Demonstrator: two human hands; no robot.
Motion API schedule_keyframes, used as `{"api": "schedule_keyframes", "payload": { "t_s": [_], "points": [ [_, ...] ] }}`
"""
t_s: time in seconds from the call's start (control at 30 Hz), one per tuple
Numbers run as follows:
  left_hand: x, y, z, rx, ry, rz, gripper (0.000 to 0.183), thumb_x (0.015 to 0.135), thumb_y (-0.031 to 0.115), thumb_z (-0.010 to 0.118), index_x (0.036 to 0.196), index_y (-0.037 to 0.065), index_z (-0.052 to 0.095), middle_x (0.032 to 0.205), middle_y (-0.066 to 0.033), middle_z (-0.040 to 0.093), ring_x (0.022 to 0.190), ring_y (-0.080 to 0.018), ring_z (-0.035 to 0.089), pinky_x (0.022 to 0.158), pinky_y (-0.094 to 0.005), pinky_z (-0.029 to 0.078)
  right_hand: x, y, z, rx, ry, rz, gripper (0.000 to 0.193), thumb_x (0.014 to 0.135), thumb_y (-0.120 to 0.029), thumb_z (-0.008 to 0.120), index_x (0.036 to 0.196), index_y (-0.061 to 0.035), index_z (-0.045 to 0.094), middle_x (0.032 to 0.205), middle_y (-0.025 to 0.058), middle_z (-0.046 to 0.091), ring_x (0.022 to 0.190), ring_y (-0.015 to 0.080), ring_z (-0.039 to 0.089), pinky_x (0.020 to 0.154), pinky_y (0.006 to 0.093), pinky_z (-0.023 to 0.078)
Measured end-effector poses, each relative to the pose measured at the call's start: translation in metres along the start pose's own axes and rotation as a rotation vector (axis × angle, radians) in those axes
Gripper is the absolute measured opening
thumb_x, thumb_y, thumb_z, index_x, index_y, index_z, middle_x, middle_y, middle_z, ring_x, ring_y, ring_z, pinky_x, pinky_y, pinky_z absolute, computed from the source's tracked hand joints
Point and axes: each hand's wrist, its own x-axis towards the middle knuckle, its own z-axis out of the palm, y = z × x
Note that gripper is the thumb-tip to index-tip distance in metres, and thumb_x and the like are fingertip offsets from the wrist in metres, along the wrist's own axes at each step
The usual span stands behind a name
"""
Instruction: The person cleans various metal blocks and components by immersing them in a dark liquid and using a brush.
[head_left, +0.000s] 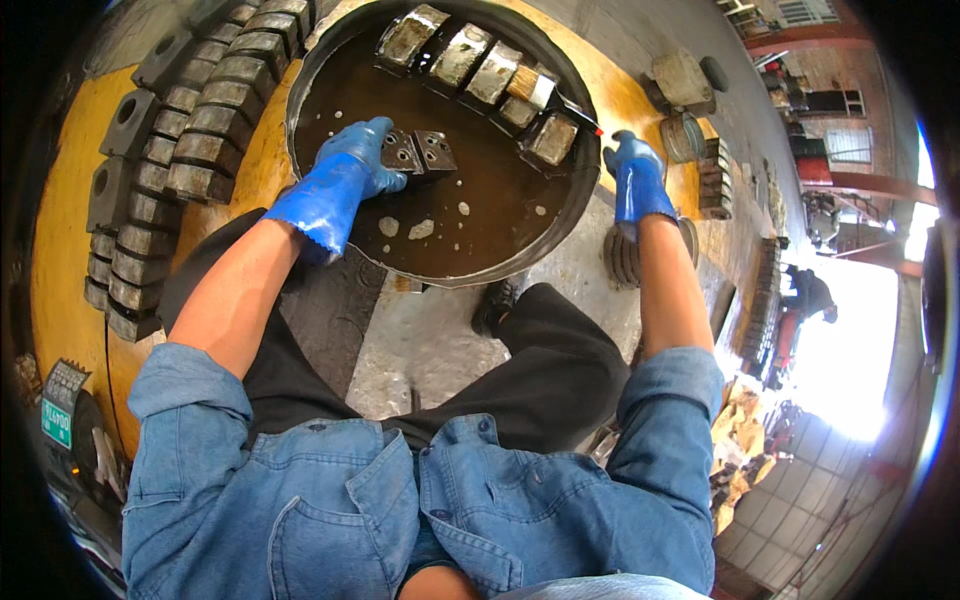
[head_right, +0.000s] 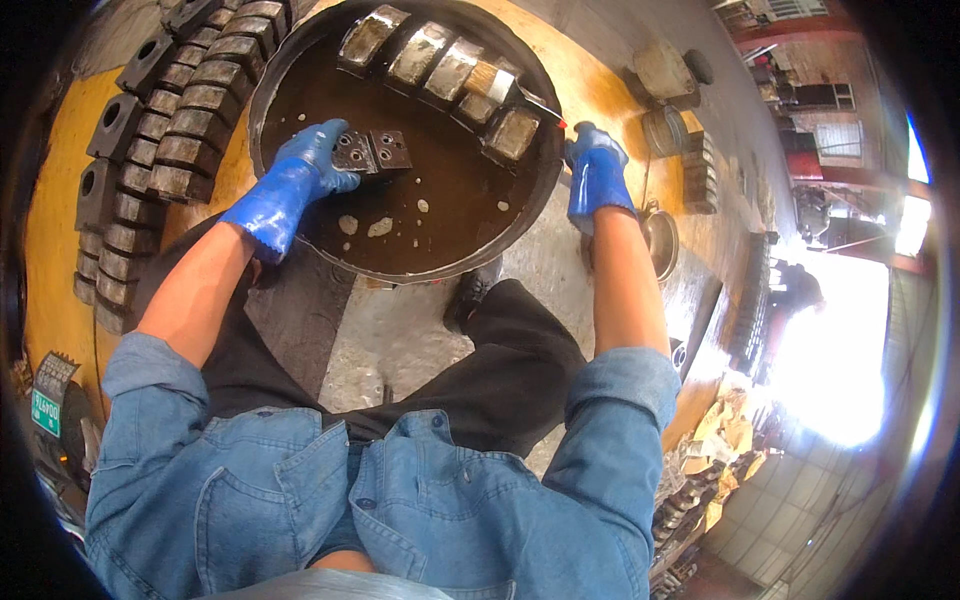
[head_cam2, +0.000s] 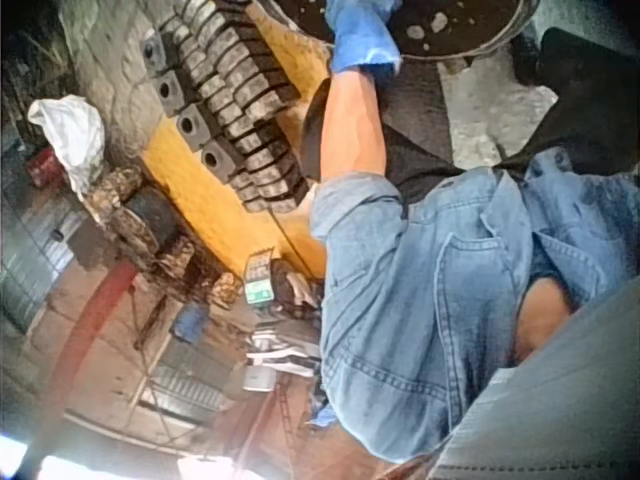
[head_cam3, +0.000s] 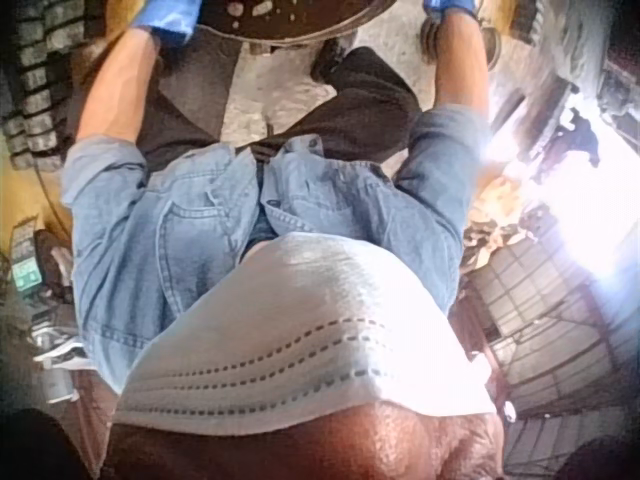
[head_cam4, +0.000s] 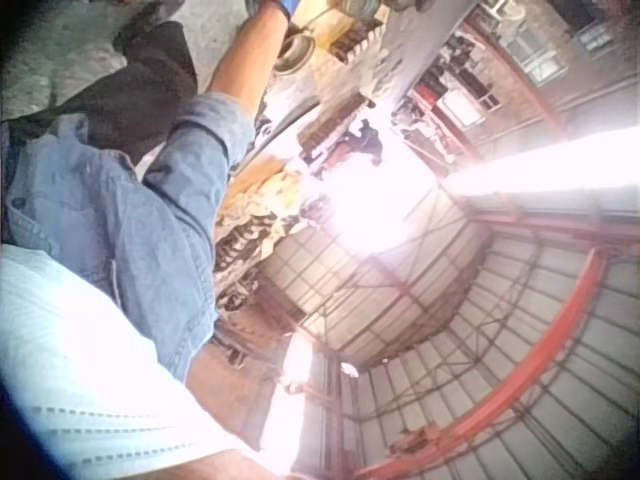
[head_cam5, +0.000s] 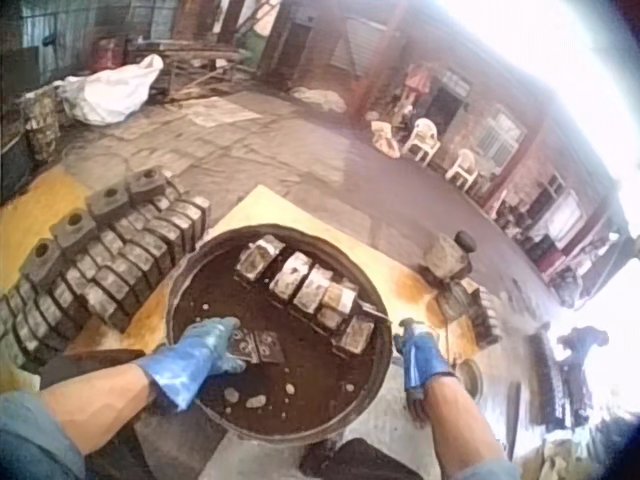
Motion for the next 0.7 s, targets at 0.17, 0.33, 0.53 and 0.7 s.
{"api": "schedule_keyframes", "payload": {
  "t_s": [0.17,0.33,0.53,0.7],
  "points": [
    [-0.001,-0.006,0.002,-0.005,0.027,0.023,0.098,0.071,0.036,0.098,0.155,0.009,0.054,0.150,-0.0201,0.063,0.138,-0.0378,0.061,0.117,-0.0440,0.048,0.009,-0.061,-0.010,-0.234,0.239,-0.178,0.054,0.092,-0.037,0.076,0.140,-0.0157,0.064,0.133,0.0186,0.070,0.119,0.0405,0.071,0.096,0.0552,0.057],
    [-0.003,-0.009,0.009,-0.004,0.061,0.145,0.087,0.073,0.034,0.096,0.147,0.008,0.058,0.142,-0.0197,0.067,0.133,-0.0381,0.063,0.112,-0.0461,0.052,0.050,-0.057,0.034,-0.265,0.074,0.000,0.038,0.101,-0.024,0.058,0.135,-0.0149,0.072,0.139,0.0209,0.069,0.126,0.0398,0.069,0.100,0.0552,0.056],
    [-0.007,-0.011,0.007,0.025,0.008,0.171,0.093,0.073,0.033,0.096,0.152,0.007,0.055,0.145,-0.0208,0.065,0.135,-0.0389,0.061,0.115,-0.0451,0.050,-0.003,-0.067,0.001,-0.175,0.010,-0.004,0.042,0.099,-0.034,0.065,0.138,-0.0220,0.070,0.130,0.0134,0.076,0.121,0.0352,0.073,0.100,0.0520,0.057],
    [-0.010,-0.016,0.020,0.065,0.076,0.291,0.091,0.076,0.031,0.095,0.153,0.008,0.053,0.148,-0.0196,0.064,0.139,-0.0368,0.060,0.116,-0.0453,0.048,-0.091,-0.089,-0.012,-0.185,-0.229,-0.158,0.041,0.103,-0.039,0.060,0.138,-0.0203,0.068,0.134,0.0185,0.073,0.122,0.0388,0.071,0.103,0.0513,0.056]
  ]
}}
